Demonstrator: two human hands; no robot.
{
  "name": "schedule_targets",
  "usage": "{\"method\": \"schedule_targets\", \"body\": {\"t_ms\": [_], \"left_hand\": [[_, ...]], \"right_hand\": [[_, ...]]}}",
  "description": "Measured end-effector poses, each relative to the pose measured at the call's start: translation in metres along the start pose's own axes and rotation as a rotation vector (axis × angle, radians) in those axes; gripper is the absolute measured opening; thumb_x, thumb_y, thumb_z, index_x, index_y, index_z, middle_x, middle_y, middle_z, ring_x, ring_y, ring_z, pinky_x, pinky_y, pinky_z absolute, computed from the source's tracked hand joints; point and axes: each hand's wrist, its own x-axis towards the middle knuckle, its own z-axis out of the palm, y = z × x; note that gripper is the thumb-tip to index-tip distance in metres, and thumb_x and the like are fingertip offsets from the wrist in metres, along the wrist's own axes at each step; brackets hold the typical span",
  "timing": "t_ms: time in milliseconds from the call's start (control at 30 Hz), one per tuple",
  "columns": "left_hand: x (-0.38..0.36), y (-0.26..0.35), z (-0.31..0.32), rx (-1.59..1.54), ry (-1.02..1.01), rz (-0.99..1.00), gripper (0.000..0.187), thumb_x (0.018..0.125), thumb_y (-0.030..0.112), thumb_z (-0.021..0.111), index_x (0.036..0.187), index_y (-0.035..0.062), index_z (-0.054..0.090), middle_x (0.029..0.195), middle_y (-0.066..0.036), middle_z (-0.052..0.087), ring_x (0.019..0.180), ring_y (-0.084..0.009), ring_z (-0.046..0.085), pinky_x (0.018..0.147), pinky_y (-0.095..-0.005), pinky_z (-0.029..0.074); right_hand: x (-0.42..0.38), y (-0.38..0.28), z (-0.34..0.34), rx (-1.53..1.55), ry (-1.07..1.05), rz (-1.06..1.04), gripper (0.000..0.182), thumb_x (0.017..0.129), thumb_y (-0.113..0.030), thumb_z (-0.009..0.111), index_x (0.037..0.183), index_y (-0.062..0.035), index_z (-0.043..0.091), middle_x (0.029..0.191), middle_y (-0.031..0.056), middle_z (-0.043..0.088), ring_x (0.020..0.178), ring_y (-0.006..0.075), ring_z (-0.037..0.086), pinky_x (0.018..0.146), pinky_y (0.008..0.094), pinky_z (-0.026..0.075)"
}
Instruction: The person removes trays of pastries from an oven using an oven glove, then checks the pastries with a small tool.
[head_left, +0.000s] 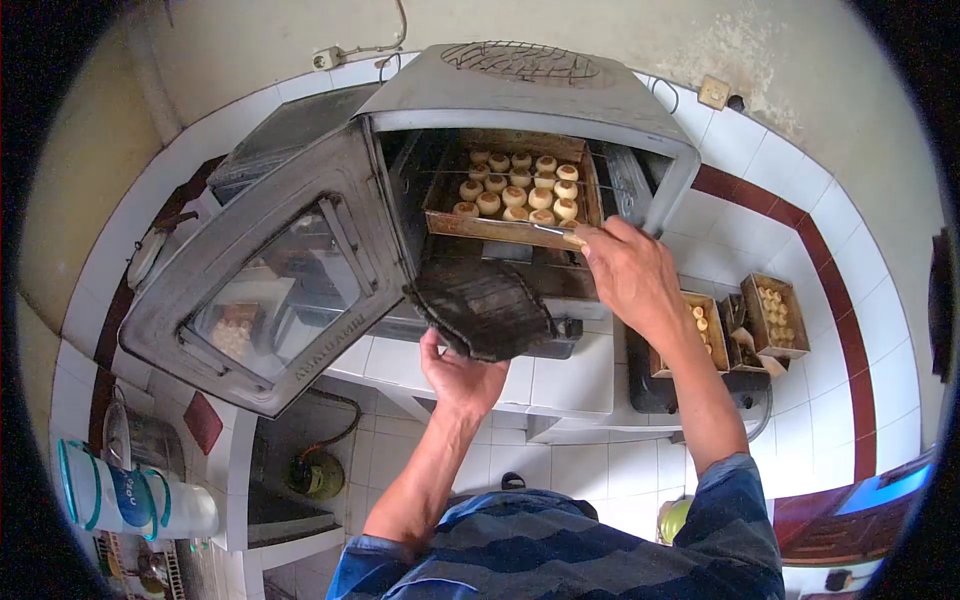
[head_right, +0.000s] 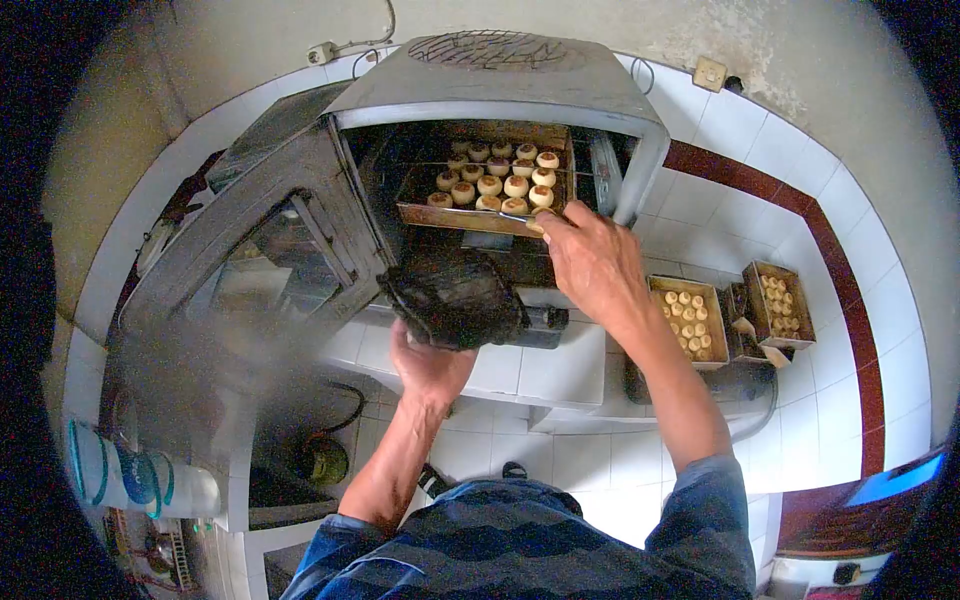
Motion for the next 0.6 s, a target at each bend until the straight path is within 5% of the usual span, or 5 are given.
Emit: {"method": "schedule_targets", "body": {"t_ms": [600], "left_hand": [[0.033,-0.016,0.053,0.174,-0.128,0.093,0.054,0.099,0.046,0.035,0.140,0.0119,0.047,0.145,-0.008,0.049,0.134,-0.0282,0.044,0.114,-0.0498,0.032]], "right_hand": [[-0.015,-0.008,-0.034,0.036,-0.133,-0.021,0.019,0.093,-0.013,0.061,0.106,-0.0044,0.071,0.087,0.0114,0.062,0.080,0.0338,0.063,0.073,0.0446,0.051]]}}
